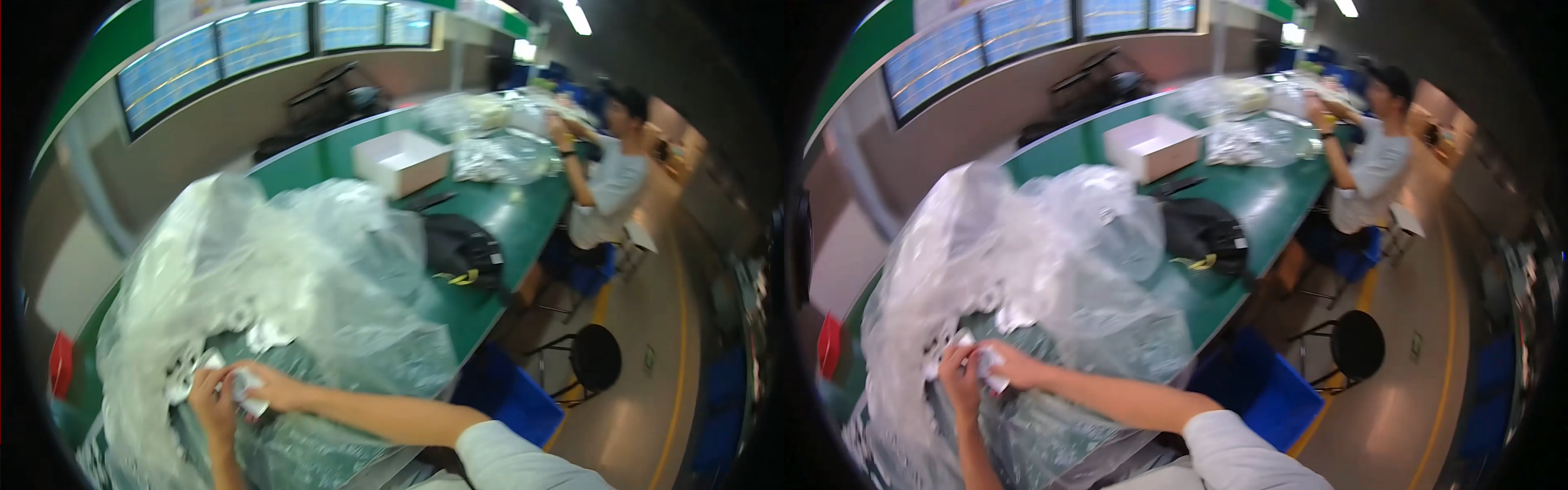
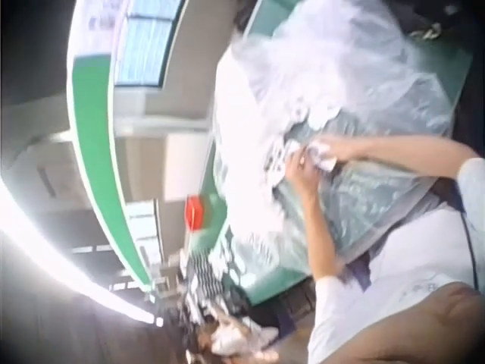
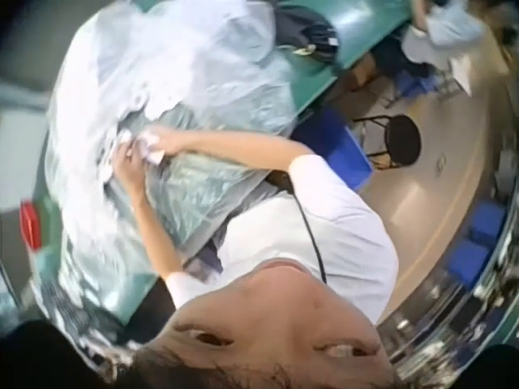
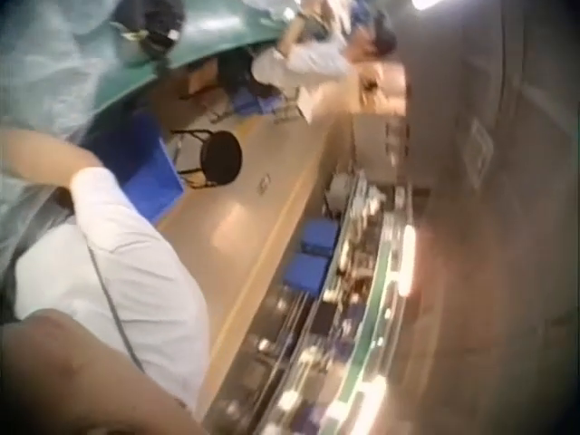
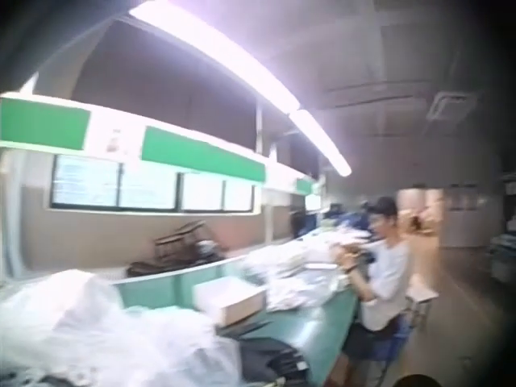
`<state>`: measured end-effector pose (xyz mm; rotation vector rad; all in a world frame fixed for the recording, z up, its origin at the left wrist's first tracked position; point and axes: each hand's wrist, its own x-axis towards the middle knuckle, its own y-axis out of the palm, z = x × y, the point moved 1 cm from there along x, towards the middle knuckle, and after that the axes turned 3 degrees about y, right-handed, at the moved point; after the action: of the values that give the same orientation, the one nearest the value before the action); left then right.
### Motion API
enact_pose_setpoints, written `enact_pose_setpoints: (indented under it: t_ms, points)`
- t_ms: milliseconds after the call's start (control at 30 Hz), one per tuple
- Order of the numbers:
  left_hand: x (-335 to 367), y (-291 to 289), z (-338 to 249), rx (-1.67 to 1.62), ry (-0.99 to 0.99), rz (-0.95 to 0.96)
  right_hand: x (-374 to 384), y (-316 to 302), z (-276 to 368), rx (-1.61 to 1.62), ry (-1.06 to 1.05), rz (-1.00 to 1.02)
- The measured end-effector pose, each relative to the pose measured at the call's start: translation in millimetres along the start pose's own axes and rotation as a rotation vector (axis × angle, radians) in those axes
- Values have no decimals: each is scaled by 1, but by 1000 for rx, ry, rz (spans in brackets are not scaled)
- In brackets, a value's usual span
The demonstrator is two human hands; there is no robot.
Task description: Manually assembling white plastic housings with circular metal inserts at a factory workbench.
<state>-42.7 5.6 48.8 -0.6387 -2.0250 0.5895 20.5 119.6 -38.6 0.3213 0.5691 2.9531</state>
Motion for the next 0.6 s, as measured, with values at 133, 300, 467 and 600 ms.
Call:
enact_pose_setpoints:
  t_ms: [133, 300, 467, 600]
  points:
    - [0, 21, -15, -205, -108, -7, -13, -16, 13, 196, 86, -2]
    - [-10, 25, 12, -378, -192, 51, -23, -8, 37, 282, 110, -2]
    - [-14, 25, 24, -593, -408, 69, -19, -4, 36, 340, 57, 3]
    - [-20, 25, 41, -591, -418, 59, -14, -4, 31, 257, 47, 13]
